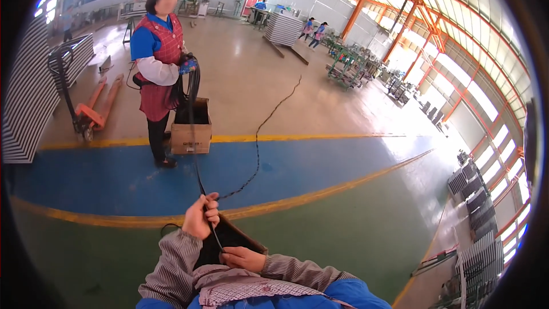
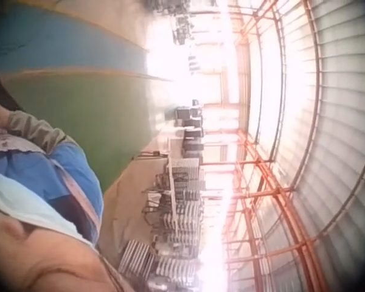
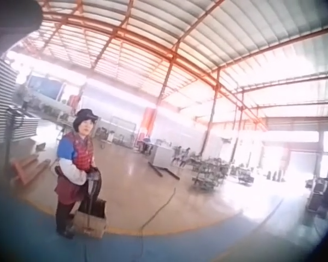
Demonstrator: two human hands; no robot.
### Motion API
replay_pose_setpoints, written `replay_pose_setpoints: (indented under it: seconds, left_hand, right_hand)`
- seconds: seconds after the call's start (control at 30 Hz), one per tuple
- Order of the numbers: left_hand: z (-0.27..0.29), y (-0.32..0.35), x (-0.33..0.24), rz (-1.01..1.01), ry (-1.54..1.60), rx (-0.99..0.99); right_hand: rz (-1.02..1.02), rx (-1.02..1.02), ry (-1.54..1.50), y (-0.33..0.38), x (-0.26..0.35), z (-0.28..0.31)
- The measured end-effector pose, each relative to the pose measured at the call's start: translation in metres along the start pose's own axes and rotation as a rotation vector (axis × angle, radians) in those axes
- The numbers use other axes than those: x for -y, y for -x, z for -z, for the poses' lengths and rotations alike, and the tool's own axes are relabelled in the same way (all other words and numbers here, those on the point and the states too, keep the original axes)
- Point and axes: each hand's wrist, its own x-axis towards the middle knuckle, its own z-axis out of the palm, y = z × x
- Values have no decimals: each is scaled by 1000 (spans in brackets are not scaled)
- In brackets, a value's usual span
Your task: Using a manual pallet jack to transport a stack of panels on a fabrication floor.
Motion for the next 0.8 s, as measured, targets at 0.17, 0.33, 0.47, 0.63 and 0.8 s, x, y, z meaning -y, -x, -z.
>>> replay_pose_setpoints:
  seconds: [0.17, 0.33, 0.47, 0.63, 0.8]
  left_hand:
    - [-22, 16, 60, -271, -1965, 209]
    - [-9, 37, 105, 542, -1618, 44]
    - [8, 15, 47, 152, -1208, 212]
    - [-6, 3, -3, -75, -147, -401]
    - [-15, 9, 70, -22, -1597, -142]
  right_hand:
    - [-11, -280, -758, -13, -7, 47]
    - [191, -230, -1019, -16, 21, 87]
    - [95, -445, -383, 3, 22, 41]
    - [-69, -90, -49, 3, 8, 4]
    - [-139, -542, -655, -18, 24, 62]
